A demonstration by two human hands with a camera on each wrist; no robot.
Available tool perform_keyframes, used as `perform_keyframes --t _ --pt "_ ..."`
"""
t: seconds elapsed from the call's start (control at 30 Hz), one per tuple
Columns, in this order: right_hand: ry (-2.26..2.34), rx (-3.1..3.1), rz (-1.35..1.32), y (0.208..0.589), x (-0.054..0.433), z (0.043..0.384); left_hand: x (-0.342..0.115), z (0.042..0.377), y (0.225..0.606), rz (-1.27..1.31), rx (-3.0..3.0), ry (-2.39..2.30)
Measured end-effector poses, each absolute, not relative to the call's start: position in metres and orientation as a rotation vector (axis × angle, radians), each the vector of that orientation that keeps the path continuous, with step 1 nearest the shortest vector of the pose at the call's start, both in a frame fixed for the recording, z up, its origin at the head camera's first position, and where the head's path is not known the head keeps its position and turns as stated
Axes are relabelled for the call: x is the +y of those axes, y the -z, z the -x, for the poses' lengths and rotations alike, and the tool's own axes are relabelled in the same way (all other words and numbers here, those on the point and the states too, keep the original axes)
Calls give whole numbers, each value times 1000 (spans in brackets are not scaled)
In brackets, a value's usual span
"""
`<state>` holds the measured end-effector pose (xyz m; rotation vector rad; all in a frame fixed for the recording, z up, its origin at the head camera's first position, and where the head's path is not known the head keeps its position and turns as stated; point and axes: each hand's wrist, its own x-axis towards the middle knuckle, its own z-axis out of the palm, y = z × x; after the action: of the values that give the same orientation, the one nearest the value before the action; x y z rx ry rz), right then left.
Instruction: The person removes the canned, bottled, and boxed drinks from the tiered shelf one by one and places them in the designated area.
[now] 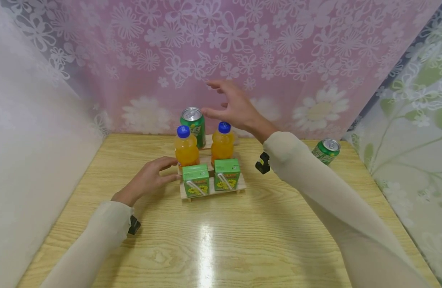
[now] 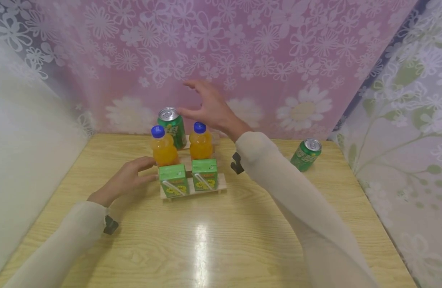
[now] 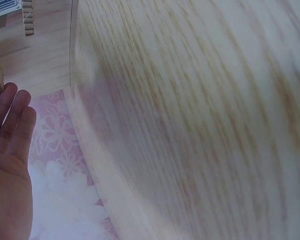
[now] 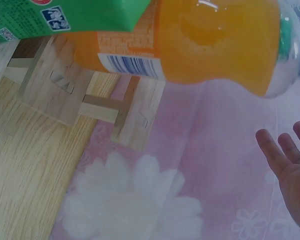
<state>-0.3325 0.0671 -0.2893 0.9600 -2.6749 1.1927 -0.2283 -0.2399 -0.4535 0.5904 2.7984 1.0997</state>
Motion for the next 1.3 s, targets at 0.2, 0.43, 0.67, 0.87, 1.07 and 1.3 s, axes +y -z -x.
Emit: perform_keyframes --t 0.2,0.43,0.67,0.87,1.07,1.3 --pt "-1158 -2726 -990 288 58 330 -240 227 453 -575 2797 -1096" --pt "-1132 -2756 -1038 285 51 330 -240 227 452 -572 2801 -1087" --pt "-1019 -2801 -1123 281 44 330 -241 227 452 -587 2795 -1091" --pt "-977 -2838 -1171 279 38 329 -242 227 452 -609 2794 -1104" --pt "-970 -2873 -1226 277 35 330 -241 229 451 -644 2808 -1099" --pt "-1009 -2889 -1334 276 31 330 -240 229 452 -643 2807 -1092"
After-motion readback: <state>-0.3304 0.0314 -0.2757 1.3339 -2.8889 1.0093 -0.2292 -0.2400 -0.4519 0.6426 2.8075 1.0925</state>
